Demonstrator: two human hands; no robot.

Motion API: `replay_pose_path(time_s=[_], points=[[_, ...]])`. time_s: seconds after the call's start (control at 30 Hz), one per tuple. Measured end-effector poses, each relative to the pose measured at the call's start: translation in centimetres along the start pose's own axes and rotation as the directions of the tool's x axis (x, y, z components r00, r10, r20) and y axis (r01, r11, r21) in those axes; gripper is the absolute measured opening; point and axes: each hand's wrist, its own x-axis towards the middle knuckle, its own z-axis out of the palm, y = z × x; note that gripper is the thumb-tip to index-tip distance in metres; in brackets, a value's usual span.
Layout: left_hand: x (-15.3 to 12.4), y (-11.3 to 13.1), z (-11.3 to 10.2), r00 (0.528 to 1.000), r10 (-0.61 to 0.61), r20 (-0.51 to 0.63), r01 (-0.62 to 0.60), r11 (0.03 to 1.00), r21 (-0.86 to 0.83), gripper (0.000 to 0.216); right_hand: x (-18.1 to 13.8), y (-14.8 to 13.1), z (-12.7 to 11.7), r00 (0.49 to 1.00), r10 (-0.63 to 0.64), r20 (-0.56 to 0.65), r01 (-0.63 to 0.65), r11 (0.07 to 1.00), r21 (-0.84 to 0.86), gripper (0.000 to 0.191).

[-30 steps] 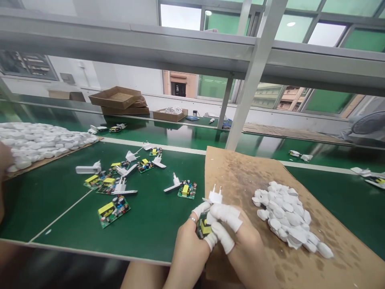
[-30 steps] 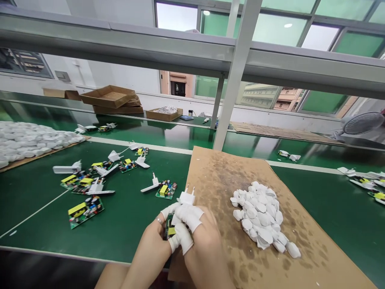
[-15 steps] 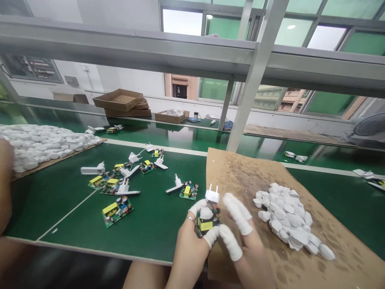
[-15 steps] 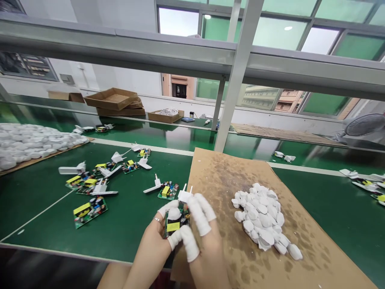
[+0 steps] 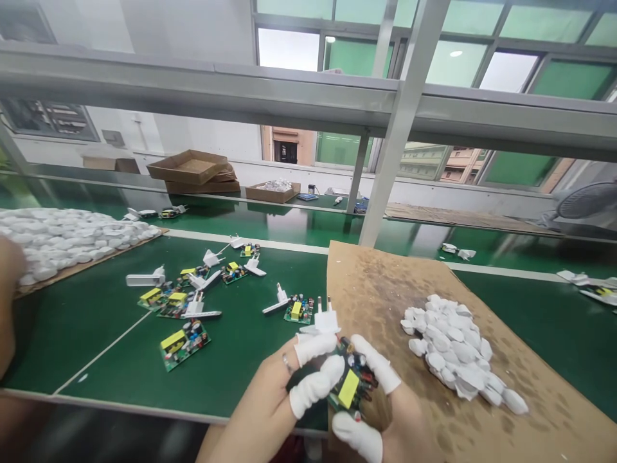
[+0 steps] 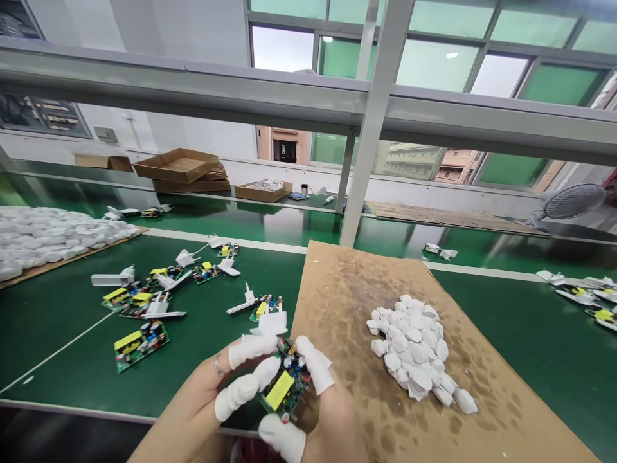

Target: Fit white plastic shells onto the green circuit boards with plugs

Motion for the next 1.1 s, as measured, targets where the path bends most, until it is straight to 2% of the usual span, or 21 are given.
replay_pose_path(time_s=[0.1, 0.17, 0.23, 0.37, 0.43, 0.5, 0.57, 0.63, 0.7, 0.83, 1.03, 1.1], points=[[-0.2, 0.3, -0.9, 0.984, 0.129, 0.12, -0.146, 0.979, 0.143, 0.033, -0.1, 0.6, -0.4, 0.995, -0.095, 0.037, 0.095, 0.995, 0.011, 0.073], [-0.2, 0.6, -1.0, 0.975, 0.178, 0.131, -0.198, 0.968, 0.157, 0.03, -0.3, 1.0, -0.4, 0.987, -0.158, 0.031, 0.159, 0.987, -0.009, 0.066], [-0.2, 0.9, -1.0, 0.977, 0.189, 0.1, -0.203, 0.967, 0.154, 0.026, -0.4, 1.3, -0.3, 0.974, -0.225, 0.012, 0.225, 0.973, -0.051, 0.06], [-0.5, 1.1, -0.7, 0.984, 0.121, 0.134, -0.145, 0.971, 0.192, 0.02, -0.5, 1.2, -0.3, 0.933, -0.358, -0.028, 0.348, 0.921, -0.174, 0.055], [-0.8, 0.5, -0.1, 0.993, 0.104, 0.054, -0.109, 0.99, 0.09, 0.023, -0.4, 0.9, -0.4, 0.908, -0.416, -0.043, 0.387, 0.875, -0.29, 0.056], [-1.0, -0.4, 0.8, 0.997, 0.024, -0.076, -0.038, 0.981, -0.192, 0.028, -0.3, 0.6, -0.3, 0.88, -0.474, -0.041, 0.423, 0.819, -0.388, 0.059], [-1.1, -1.3, 2.0, 0.981, -0.128, -0.146, 0.045, 0.882, -0.468, 0.03, -0.2, 0.6, -0.2, 0.858, -0.513, -0.024, 0.452, 0.776, -0.44, 0.058], [-1.1, -1.9, 3.0, 0.95, -0.254, -0.181, 0.101, 0.801, -0.59, 0.029, -0.2, 0.8, 0.1, 0.841, -0.54, -0.012, 0.472, 0.746, -0.469, 0.055], [-1.0, -2.3, 3.9, 0.919, -0.312, -0.242, 0.116, 0.799, -0.59, 0.027, -0.3, 1.1, 0.2, 0.814, -0.581, 0.003, 0.505, 0.705, -0.498, 0.048], [-1.1, -2.7, 4.7, 0.889, -0.283, -0.359, 0.068, 0.859, -0.507, 0.024, -0.3, 1.3, 0.0, 0.767, -0.639, 0.046, 0.563, 0.637, -0.526, 0.045], [-0.4, -4.6, 4.5, 0.874, -0.269, -0.404, 0.063, 0.888, -0.456, 0.031, 0.5, 0.4, -0.8, 0.755, -0.643, 0.13, 0.578, 0.558, -0.596, 0.045], [-0.3, -5.5, 4.3, 0.862, -0.241, -0.445, 0.074, 0.929, -0.362, 0.032, 0.7, 0.0, -0.8, 0.754, -0.638, 0.153, 0.573, 0.526, -0.628, 0.044]])
